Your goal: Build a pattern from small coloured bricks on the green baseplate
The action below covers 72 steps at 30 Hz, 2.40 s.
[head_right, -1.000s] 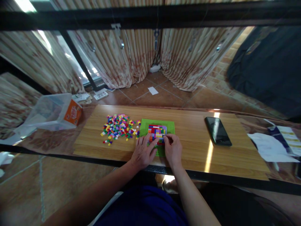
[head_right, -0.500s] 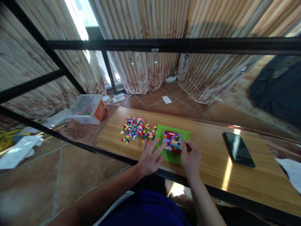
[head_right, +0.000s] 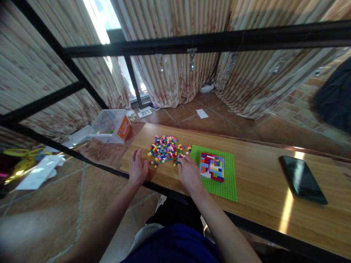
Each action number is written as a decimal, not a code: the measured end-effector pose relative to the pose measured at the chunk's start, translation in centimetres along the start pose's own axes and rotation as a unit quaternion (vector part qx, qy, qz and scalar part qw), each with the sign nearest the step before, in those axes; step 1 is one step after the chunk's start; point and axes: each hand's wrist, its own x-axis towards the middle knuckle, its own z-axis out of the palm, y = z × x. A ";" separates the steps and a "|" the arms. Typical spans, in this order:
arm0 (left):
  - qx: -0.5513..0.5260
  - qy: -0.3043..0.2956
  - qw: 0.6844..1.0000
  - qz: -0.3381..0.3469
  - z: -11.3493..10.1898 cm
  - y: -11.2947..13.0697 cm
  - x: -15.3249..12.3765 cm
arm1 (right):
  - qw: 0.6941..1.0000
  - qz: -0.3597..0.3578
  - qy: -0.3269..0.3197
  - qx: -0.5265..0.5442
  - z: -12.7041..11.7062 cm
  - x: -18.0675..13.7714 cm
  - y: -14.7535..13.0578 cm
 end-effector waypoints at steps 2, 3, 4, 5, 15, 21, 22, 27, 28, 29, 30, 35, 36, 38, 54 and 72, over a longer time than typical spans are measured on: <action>0.004 -0.005 1.000 -0.014 0.5 -0.3 0.7 | 0.999 0.015 -0.015 -0.042 0.3 0.3 -0.1; 0.005 -0.007 1.000 -0.016 0.9 -0.4 1.1 | 0.998 0.022 -0.023 -0.060 0.4 0.2 0.0; 0.007 -0.010 1.000 -0.016 1.2 -0.4 1.5 | 0.996 0.030 -0.030 -0.075 0.4 0.2 0.0; 0.009 -0.014 1.000 -0.016 1.6 -0.4 2.0 | 0.995 0.037 -0.036 -0.086 0.4 0.1 0.0; 0.007 -0.076 0.997 0.008 4.4 1.6 6.2 | 0.988 0.114 -0.030 -0.094 0.9 0.6 0.6; -0.054 -0.038 0.998 -0.002 5.4 3.3 5.0 | 0.990 0.134 -0.036 -0.036 2.2 1.2 -0.4; -0.066 -0.027 0.997 -0.011 5.6 3.7 4.8 | 0.990 0.138 -0.034 -0.023 2.5 1.2 -0.6; -0.150 0.064 0.985 -0.057 6.5 6.2 3.2 | 0.992 0.114 -0.002 0.057 2.8 1.5 -1.1; -0.174 0.081 0.979 -0.066 6.6 6.6 2.9 | 0.993 0.102 0.008 0.063 2.7 1.8 -1.1; -0.198 0.094 0.973 -0.074 6.7 7.0 2.6 | 0.994 0.092 0.012 0.063 2.6 2.3 -1.2; -0.222 0.104 0.966 -0.082 6.7 7.2 2.3 | 0.995 0.085 0.011 0.058 2.4 3.0 -1.3; -0.328 0.109 0.928 -0.138 6.3 7.7 1.2 | 0.997 0.064 -0.049 0.012 2.2 8.3 -2.5; -0.340 0.106 0.923 -0.144 6.1 7.6 1.0 | 0.996 0.058 -0.065 0.000 2.5 9.4 -2.7; -0.352 0.104 0.919 -0.147 5.7 7.3 1.0 | 0.993 0.054 -0.100 -0.023 3.2 11.0 -3.3; -0.483 -0.108 0.861 -0.115 1.6 9.9 2.9 | 0.798 0.215 -0.015 0.562 0.2 5.7 -2.4; -0.464 -0.310 0.826 -0.082 -0.9 14.8 -2.3 | 0.801 0.268 0.086 0.528 -4.6 -4.5 -1.8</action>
